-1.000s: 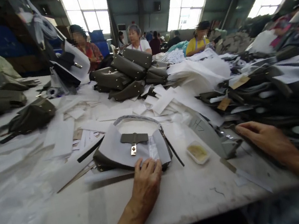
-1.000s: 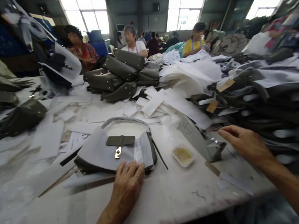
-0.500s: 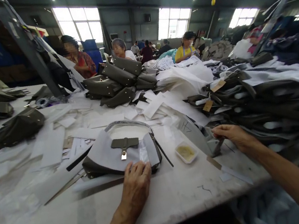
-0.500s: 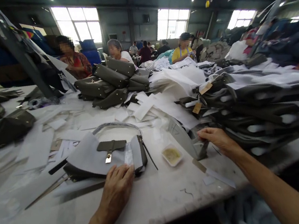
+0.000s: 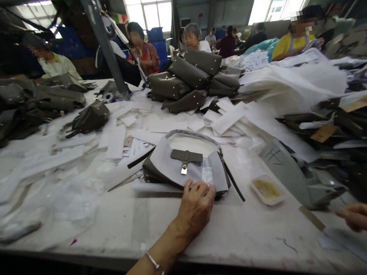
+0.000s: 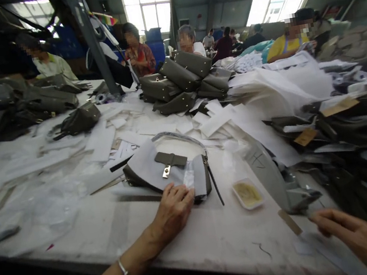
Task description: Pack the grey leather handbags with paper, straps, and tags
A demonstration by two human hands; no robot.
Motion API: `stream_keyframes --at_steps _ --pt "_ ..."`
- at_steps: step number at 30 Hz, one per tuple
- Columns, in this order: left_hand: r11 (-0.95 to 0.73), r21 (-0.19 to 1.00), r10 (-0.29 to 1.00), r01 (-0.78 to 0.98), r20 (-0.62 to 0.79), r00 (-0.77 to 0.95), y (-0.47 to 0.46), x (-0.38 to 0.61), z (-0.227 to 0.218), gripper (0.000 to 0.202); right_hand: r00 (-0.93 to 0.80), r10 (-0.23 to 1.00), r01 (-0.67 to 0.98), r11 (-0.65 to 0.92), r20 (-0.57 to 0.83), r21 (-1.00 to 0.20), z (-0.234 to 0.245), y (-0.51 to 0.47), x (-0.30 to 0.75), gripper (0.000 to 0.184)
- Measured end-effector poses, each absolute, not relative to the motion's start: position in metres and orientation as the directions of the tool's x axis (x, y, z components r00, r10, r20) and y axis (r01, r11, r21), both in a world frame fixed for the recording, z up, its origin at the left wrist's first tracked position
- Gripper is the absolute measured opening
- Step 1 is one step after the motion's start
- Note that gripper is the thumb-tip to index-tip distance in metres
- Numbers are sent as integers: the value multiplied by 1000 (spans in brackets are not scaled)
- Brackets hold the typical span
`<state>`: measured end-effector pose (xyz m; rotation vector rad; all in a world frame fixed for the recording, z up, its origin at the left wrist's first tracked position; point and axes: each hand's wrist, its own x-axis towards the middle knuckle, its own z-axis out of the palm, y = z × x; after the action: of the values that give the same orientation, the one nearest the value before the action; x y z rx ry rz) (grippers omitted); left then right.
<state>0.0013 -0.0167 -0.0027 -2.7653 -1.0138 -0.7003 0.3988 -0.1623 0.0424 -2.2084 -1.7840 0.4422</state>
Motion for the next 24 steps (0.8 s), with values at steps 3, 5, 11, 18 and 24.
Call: stream_keyframes --at_steps 3,5,11,18,24 --pt "-763 56 600 644 433 673 -17 2 -2 32 62 964 741 -217 -258 -635 100 -128 325 43" --pt "-764 61 602 643 424 676 -18 1 -3 35 -177 944 704 -76 -278 -706 132 -96 270 39" --pt "-763 99 602 639 471 645 -22 0 -13 35 -618 681 691 230 -394 -685 145 7 183 21" --pt "-755 105 600 647 509 617 -24 0 -14 32 -536 682 844 414 -498 -341 113 90 162 8" --pt "-761 146 605 632 513 609 -24 -3 -10 31 -473 719 851 523 -509 -50 93 110 139 13"
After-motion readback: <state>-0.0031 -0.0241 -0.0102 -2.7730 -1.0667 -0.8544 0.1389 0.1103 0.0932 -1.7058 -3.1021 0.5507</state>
